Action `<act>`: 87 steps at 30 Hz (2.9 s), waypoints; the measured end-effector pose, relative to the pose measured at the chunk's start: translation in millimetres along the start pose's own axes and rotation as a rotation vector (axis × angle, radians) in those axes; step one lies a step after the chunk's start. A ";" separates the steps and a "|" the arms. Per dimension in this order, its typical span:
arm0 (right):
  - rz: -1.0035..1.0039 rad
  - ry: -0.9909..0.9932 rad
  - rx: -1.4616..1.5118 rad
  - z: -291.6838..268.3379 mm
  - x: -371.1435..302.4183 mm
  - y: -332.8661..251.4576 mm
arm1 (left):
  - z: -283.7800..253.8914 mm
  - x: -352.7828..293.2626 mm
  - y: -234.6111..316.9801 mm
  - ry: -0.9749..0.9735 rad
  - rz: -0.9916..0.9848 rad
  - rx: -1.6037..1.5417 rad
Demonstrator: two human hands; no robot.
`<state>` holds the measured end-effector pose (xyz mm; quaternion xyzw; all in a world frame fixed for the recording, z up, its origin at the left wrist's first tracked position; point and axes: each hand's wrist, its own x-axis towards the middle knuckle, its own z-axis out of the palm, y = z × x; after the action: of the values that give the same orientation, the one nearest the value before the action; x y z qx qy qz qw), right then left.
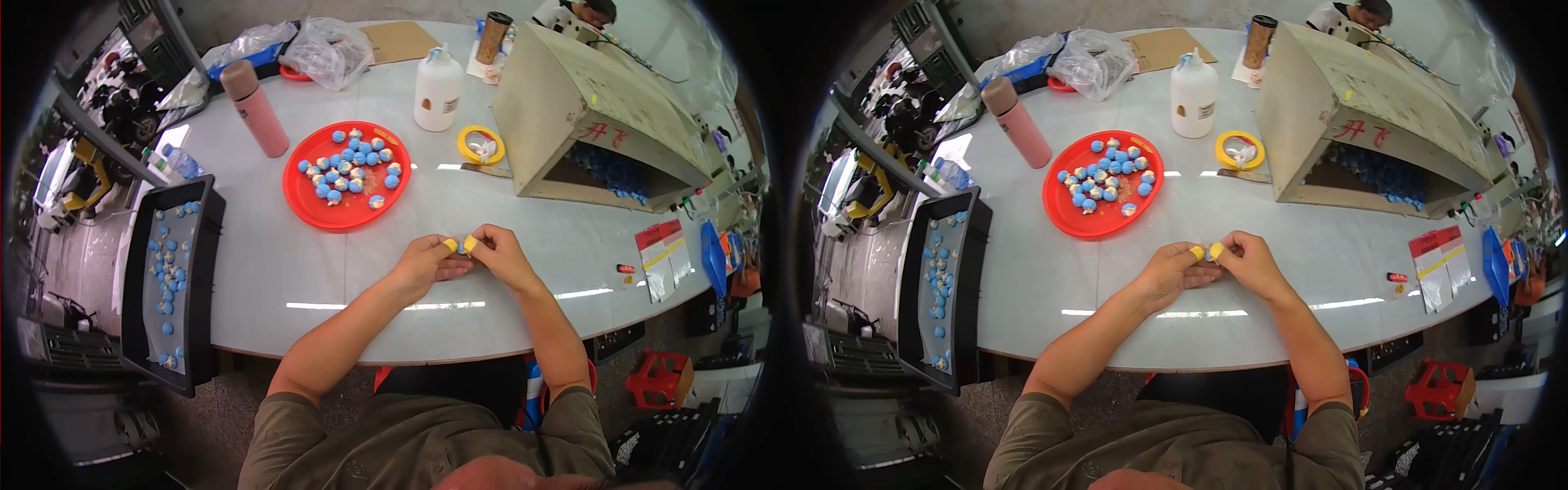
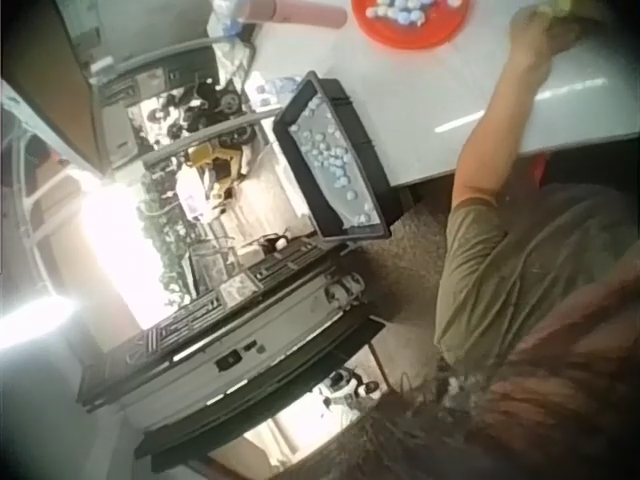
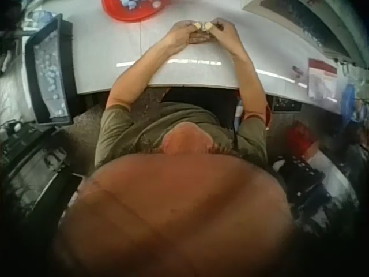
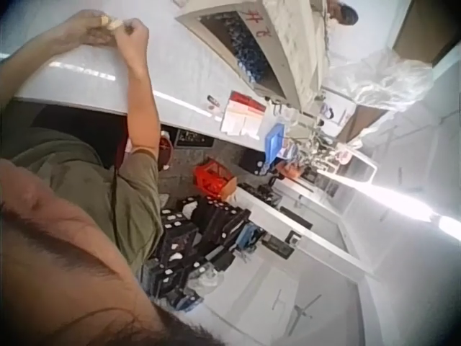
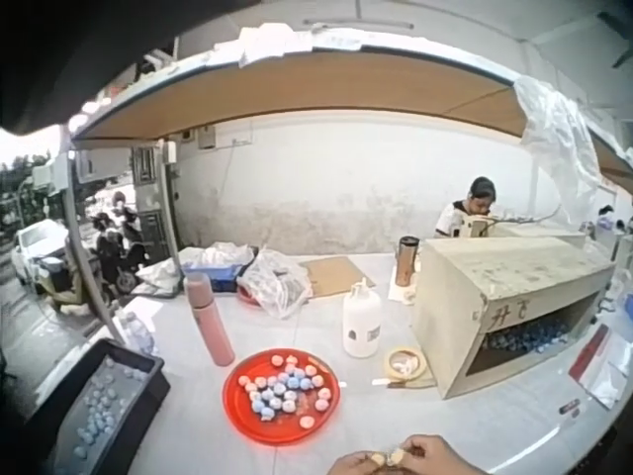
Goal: The person assembles small toy figurines by applying glue from a bottle and attaching components together by hand.
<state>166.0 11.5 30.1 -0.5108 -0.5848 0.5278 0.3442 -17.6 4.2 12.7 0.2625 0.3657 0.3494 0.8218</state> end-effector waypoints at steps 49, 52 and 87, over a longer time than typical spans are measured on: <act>0.020 0.213 0.268 37.2 -16.3 9.9 | 17.7 6.0 -19.6 0.166 0.175 -0.005; 0.023 0.230 0.250 37.6 -16.8 10.2 | 17.8 5.7 -20.3 0.160 0.179 -0.014; 0.010 0.258 0.245 39.6 -17.8 10.9 | 16.1 8.6 -26.5 0.168 0.193 0.016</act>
<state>135.5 -17.1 13.8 -0.5312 -0.4645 0.5270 0.4736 9.5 -8.5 0.5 0.2727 0.4092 0.4445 0.7487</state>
